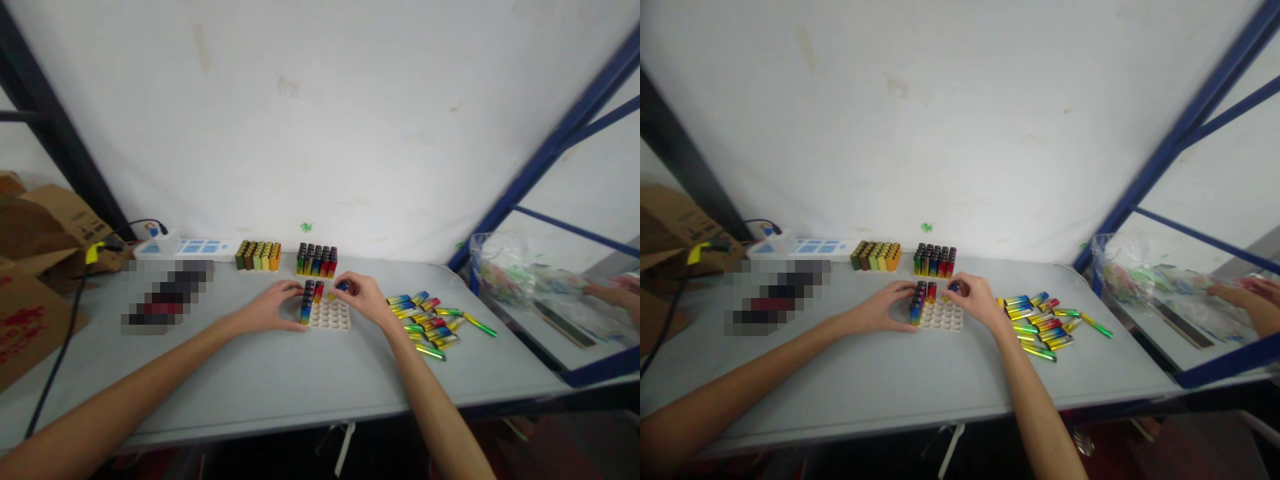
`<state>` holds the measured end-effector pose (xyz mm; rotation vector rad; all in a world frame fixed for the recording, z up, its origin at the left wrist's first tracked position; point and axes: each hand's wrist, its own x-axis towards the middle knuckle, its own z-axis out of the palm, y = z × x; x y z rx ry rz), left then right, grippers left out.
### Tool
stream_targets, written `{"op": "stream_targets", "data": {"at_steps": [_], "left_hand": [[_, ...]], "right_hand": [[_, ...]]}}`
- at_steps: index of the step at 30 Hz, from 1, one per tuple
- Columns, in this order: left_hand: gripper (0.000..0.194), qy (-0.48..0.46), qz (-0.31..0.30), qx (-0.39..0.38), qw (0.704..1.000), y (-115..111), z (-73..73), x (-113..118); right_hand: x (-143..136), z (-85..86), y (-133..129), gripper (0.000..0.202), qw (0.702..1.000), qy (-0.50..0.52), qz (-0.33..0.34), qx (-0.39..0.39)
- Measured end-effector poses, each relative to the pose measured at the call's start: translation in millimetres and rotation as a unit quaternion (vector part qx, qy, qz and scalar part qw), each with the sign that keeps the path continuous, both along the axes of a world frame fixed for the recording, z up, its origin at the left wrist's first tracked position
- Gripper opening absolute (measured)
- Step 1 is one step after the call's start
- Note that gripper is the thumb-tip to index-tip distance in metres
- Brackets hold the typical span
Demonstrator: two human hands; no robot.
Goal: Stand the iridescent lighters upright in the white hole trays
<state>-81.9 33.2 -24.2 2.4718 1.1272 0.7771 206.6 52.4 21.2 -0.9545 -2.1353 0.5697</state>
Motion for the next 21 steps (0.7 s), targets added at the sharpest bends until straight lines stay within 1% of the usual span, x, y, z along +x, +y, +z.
{"op": "stream_targets", "data": {"at_steps": [3, 10, 14, 17, 21], "left_hand": [[0.078, 0.002, 0.001, -0.002, 1.0, 0.1, -0.7, -0.4], [0.077, -0.006, 0.006, -0.005, 1.0, -1.5, 1.7, 0.8], [0.077, -0.007, 0.002, -0.005, 1.0, -0.2, -0.3, 0.2], [0.077, -0.006, 0.0, -0.002, 1.0, 0.5, -1.7, 0.1], [0.076, -0.003, 0.0, 0.002, 1.0, -0.5, 0.3, 1.2]], "right_hand": [[-6.8, -1.9, 0.9, 0.027, 1.0, -0.026, 0.012, -0.002], [-15.9, -4.5, -0.2, 0.03, 0.999, -0.018, 0.027, 0.022], [-16.6, -6.8, 0.4, 0.031, 0.999, -0.013, 0.033, 0.023], [-18.4, -11.6, 2.5, 0.034, 0.999, 0.002, 0.025, 0.029], [-22.5, -18.7, 4.4, 0.036, 0.999, 0.008, 0.015, 0.035]]}}
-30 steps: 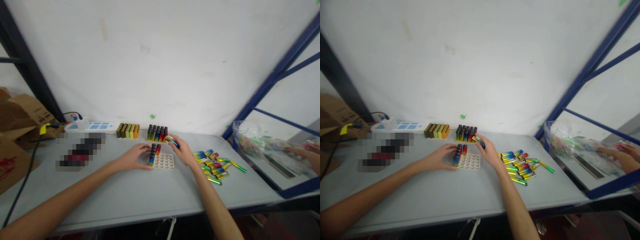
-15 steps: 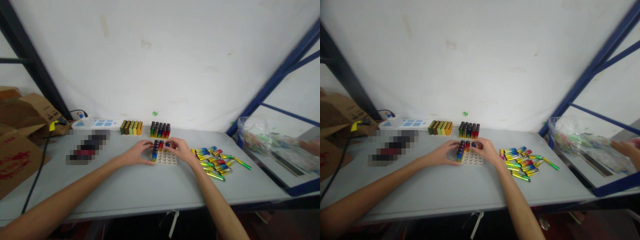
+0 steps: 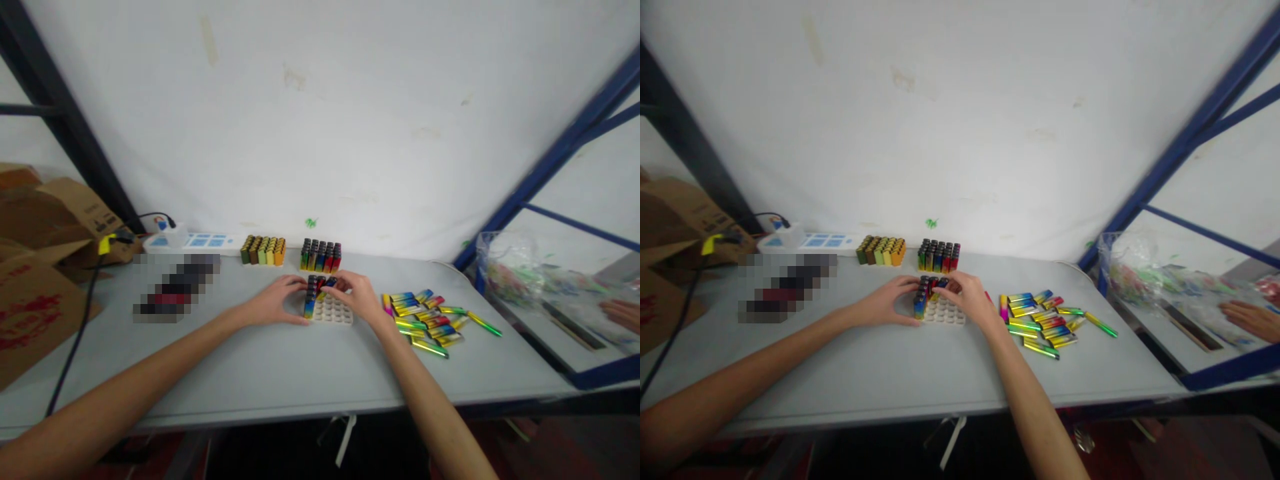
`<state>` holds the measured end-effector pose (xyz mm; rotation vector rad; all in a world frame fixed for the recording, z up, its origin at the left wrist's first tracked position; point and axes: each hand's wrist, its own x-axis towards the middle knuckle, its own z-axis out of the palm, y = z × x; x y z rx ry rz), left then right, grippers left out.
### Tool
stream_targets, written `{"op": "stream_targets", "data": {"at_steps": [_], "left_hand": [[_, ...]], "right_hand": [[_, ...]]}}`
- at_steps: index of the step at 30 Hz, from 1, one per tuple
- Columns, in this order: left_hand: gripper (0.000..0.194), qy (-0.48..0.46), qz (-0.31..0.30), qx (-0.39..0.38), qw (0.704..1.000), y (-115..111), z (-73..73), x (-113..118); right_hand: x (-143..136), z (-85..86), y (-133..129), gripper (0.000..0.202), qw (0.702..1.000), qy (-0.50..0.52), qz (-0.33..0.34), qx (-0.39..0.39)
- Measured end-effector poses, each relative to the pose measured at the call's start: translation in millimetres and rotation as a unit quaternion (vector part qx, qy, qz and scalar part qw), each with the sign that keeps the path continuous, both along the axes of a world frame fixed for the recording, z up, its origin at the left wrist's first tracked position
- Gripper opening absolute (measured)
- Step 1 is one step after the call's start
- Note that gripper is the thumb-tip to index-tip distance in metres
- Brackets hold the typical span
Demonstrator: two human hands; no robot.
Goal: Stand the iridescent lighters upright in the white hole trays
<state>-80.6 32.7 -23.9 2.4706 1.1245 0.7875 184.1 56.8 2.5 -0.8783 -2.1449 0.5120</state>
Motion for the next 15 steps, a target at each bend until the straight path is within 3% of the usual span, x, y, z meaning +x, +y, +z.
{"op": "stream_targets", "data": {"at_steps": [6, 15], "left_hand": [[0.076, 0.0, 0.0, -0.003, 1.0, -1.3, 2.6, 0.7], [0.075, -0.005, 0.004, -0.002, 1.0, -1.7, 2.4, 1.5]], "right_hand": [[-3.6, -0.3, -2.2, 0.032, 0.999, -0.04, -0.005, 0.012], [0.0, 12.9, -6.2, 0.03, 0.996, -0.089, 0.026, 0.008]]}}
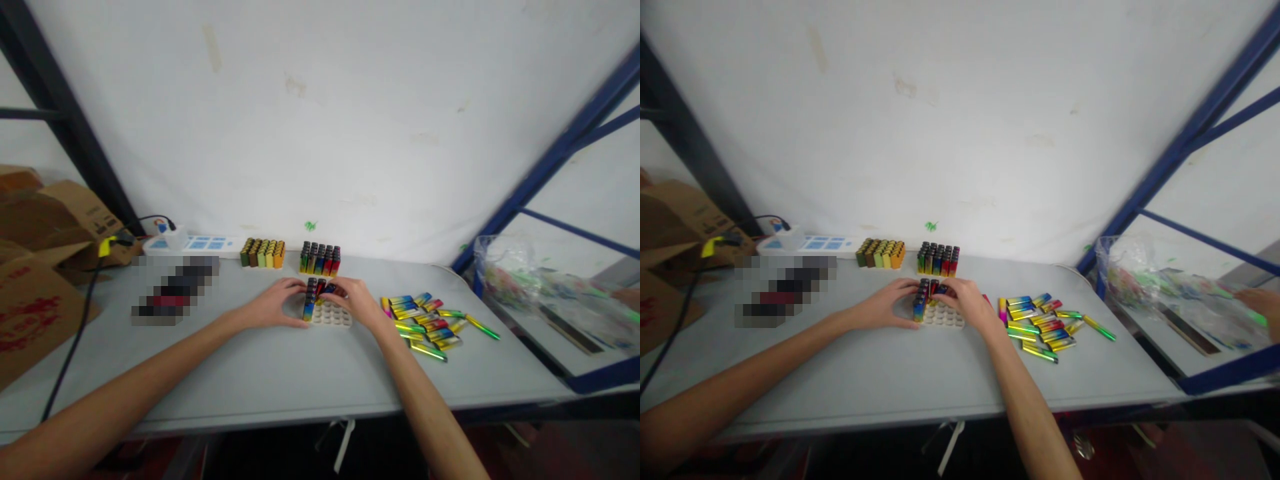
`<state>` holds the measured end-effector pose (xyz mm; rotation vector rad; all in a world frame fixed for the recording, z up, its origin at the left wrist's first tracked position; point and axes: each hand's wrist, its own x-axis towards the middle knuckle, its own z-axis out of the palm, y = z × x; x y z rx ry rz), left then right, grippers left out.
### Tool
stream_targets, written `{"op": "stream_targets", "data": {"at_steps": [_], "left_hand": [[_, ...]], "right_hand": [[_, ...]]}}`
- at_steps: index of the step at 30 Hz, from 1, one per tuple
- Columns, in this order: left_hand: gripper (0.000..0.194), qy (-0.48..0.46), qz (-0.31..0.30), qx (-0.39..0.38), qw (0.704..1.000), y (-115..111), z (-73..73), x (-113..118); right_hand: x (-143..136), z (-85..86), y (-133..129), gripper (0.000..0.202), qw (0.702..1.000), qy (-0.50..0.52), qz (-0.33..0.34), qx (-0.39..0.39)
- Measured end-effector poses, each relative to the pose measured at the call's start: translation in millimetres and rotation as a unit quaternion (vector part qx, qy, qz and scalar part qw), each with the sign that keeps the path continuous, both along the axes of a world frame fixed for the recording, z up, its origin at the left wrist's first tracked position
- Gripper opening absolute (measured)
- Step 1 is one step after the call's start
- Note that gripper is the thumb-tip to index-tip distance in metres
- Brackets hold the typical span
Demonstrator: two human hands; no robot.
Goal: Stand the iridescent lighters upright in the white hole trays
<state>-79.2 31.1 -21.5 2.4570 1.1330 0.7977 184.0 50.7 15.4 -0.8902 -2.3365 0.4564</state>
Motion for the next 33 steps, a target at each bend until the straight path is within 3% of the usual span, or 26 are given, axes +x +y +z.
{"op": "stream_targets", "data": {"at_steps": [5, 10, 16, 18, 21, 27, 30, 33], "left_hand": [[0.076, 0.004, 0.003, 0.001, 1.0, 0.6, -0.8, -0.5], [0.075, 0.0, 0.003, 0.004, 1.0, 1.0, -0.9, -1.0], [0.075, 0.005, 0.007, 0.001, 1.0, 1.4, -0.9, -1.4], [0.074, 0.007, 0.007, 0.0, 1.0, 1.6, -0.2, -1.7], [0.076, 0.01, 0.006, -0.003, 1.0, 2.0, 1.1, -2.0], [0.079, 0.014, 0.011, -0.009, 1.0, 6.6, -2.2, -3.7], [0.076, 0.014, 0.01, -0.001, 1.0, 9.5, -5.5, -4.8], [0.077, 0.02, 0.013, 0.006, 1.0, 10.7, -7.2, -5.3]], "right_hand": [[-6.1, -6.6, 1.5, 0.022, 0.999, -0.031, -0.027, 0.0], [-10.5, -14.2, 2.9, 0.026, 0.995, -0.075, -0.059, 0.002], [8.6, -2.2, 2.5, 0.034, 0.999, -0.028, -0.024, -0.031], [21.6, 4.4, 4.8, 0.036, 0.999, -0.001, -0.033, -0.021], [48.9, 17.3, 9.7, 0.04, 0.994, 0.039, -0.102, 0.007], [129.6, 45.0, -6.1, 0.042, 0.968, 0.045, -0.24, 0.064], [168.7, 40.4, -36.6, 0.037, 0.964, -0.023, -0.251, 0.084], [197.7, 16.3, -72.2, 0.044, 0.959, -0.087, -0.256, 0.086]]}}
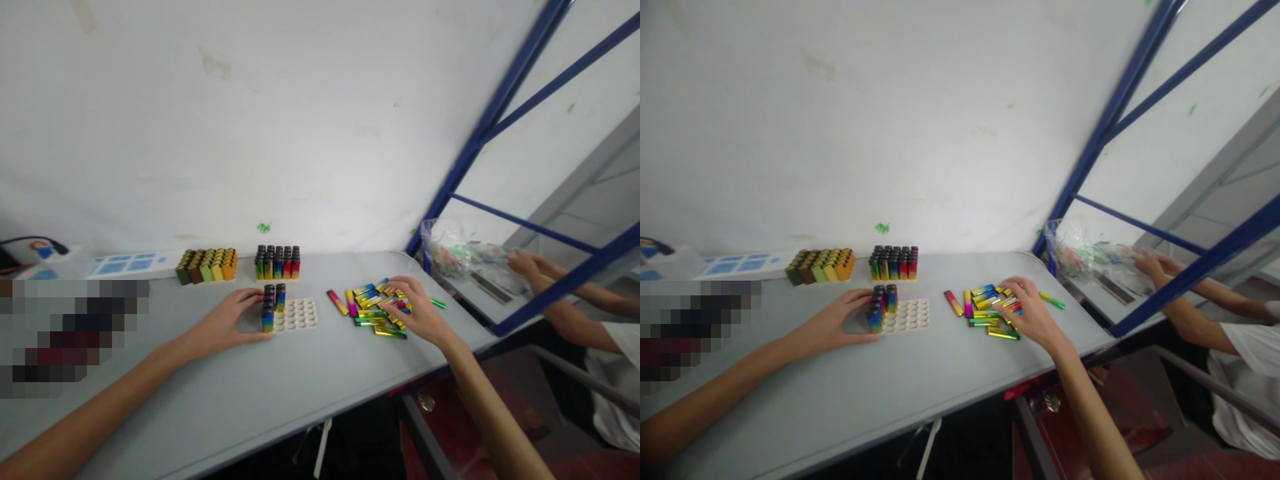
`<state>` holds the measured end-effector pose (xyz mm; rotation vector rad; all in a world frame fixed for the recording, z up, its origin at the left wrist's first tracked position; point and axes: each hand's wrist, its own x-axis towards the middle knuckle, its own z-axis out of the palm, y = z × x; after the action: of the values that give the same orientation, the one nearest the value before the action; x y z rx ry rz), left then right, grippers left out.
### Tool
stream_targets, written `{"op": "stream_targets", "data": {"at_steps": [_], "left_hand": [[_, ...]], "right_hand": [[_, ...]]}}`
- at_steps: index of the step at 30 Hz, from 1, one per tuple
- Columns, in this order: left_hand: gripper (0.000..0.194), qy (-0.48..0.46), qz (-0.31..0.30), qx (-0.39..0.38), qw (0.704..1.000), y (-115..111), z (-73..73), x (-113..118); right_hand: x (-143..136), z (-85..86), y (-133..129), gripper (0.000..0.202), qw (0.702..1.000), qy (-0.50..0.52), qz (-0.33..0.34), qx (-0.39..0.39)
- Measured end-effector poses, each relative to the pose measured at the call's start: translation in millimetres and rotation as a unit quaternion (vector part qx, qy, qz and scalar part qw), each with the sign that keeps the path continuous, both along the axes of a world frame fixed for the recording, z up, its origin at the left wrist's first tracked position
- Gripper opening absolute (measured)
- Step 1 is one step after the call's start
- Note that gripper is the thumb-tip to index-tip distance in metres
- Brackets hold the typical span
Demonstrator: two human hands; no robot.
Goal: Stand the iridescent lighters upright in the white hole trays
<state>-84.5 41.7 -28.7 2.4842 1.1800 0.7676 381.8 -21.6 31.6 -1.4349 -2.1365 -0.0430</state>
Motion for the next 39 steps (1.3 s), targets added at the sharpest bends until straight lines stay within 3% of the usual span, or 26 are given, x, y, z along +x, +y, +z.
{"op": "stream_targets", "data": {"at_steps": [4, 6, 9, 14, 18, 23, 26, 32, 39], "left_hand": [[0.085, 0.024, 0.012, 0.004, 1.0, 0.4, -0.7, -0.7], [0.086, 0.031, 0.014, 0.01, 0.999, 0.8, -1.2, -1.2], [0.083, 0.034, 0.007, 0.024, 0.999, 1.5, -1.6, -1.7], [0.082, 0.034, 0.003, 0.03, 0.999, 1.2, 0.8, -0.9], [0.079, 0.031, 0.006, 0.027, 0.999, 0.2, 2.6, -0.7], [0.079, 0.032, 0.006, 0.029, 0.999, 0.4, 1.6, -1.4], [0.078, 0.032, 0.003, 0.032, 0.999, 0.7, 1.0, -1.5], [0.078, 0.029, 0.003, 0.026, 0.999, 1.0, 0.5, -1.1], [0.08, 0.024, 0.002, 0.028, 0.999, 2.4, -3.7, -2.5]], "right_hand": [[20.8, -42.3, -28.8, 0.07, 0.997, -0.069, -0.034, -0.025], [23.6, -57.4, -29.4, 0.077, 0.994, -0.091, -0.051, -0.033], [20.3, -67.1, -18.2, 0.077, 0.99, -0.111, -0.059, -0.057], [3.4, -63.3, 3.4, 0.074, 0.989, -0.119, -0.065, -0.065], [-10.0, -57.2, 11.6, 0.067, 0.993, -0.111, -0.048, -0.005], [-13.5, -54.5, 12.4, 0.038, 0.994, -0.06, 0.054, 0.073], [-5.3, -55.6, 5.2, 0.023, 0.993, -0.044, 0.067, 0.09], [14.9, -57.0, -8.3, 0.024, 0.994, -0.056, 0.072, 0.066], [-11.8, -46.5, -2.0, 0.011, 0.995, -0.022, 0.084, 0.054]]}}
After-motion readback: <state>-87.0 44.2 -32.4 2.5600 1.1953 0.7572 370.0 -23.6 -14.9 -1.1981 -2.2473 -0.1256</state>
